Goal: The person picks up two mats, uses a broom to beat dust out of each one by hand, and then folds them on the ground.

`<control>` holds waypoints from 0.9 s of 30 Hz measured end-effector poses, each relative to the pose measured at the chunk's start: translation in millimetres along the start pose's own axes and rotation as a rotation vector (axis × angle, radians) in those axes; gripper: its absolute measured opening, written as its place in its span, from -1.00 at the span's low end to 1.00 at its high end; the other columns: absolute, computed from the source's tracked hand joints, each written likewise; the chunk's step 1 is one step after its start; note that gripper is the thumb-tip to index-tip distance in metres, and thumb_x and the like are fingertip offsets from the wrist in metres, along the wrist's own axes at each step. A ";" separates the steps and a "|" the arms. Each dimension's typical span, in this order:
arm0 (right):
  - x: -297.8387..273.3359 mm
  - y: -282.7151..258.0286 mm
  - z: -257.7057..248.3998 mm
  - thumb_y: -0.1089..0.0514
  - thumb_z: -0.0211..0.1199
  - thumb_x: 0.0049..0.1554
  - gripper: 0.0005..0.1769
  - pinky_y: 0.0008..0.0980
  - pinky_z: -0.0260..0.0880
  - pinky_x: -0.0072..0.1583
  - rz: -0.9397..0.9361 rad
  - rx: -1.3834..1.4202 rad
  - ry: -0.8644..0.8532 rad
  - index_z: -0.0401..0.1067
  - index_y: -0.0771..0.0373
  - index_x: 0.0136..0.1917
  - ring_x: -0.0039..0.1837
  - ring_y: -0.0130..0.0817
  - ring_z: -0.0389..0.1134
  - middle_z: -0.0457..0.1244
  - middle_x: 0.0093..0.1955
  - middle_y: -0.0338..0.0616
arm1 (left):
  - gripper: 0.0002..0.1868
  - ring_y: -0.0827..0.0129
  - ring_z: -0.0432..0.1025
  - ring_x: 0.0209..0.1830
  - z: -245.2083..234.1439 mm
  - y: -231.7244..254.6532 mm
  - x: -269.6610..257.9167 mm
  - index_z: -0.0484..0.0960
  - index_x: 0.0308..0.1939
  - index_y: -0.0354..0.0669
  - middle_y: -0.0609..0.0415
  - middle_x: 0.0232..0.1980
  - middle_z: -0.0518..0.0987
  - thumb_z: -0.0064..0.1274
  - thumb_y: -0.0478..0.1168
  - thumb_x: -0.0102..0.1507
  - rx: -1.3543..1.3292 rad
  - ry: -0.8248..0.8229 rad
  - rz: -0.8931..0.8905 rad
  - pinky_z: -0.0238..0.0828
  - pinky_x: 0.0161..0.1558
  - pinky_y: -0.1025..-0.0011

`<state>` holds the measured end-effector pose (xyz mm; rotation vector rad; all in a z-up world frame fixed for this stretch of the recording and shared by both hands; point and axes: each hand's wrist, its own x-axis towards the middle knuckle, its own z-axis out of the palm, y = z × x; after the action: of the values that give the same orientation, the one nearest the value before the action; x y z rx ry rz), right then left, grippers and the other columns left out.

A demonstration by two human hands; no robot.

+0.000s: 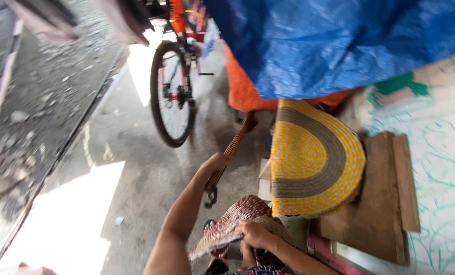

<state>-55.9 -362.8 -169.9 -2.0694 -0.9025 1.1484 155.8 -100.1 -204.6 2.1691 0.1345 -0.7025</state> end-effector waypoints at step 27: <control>301.6 -383.1 -31.1 0.25 0.26 -0.05 -0.44 -0.15 0.14 0.42 -0.870 -0.225 -0.022 0.47 0.29 0.26 0.41 -0.10 0.22 0.30 0.33 0.09 | -0.68 0.01 0.48 0.03 -197.8 -137.3 -519.5 0.71 -0.02 0.13 -0.10 0.15 0.44 0.00 0.13 0.32 0.154 0.678 -0.416 0.48 0.01 0.07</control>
<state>-13.3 95.6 -6.3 -1.5111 -1.7607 0.6047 -237.3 209.7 73.6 2.4767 0.9294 -0.1651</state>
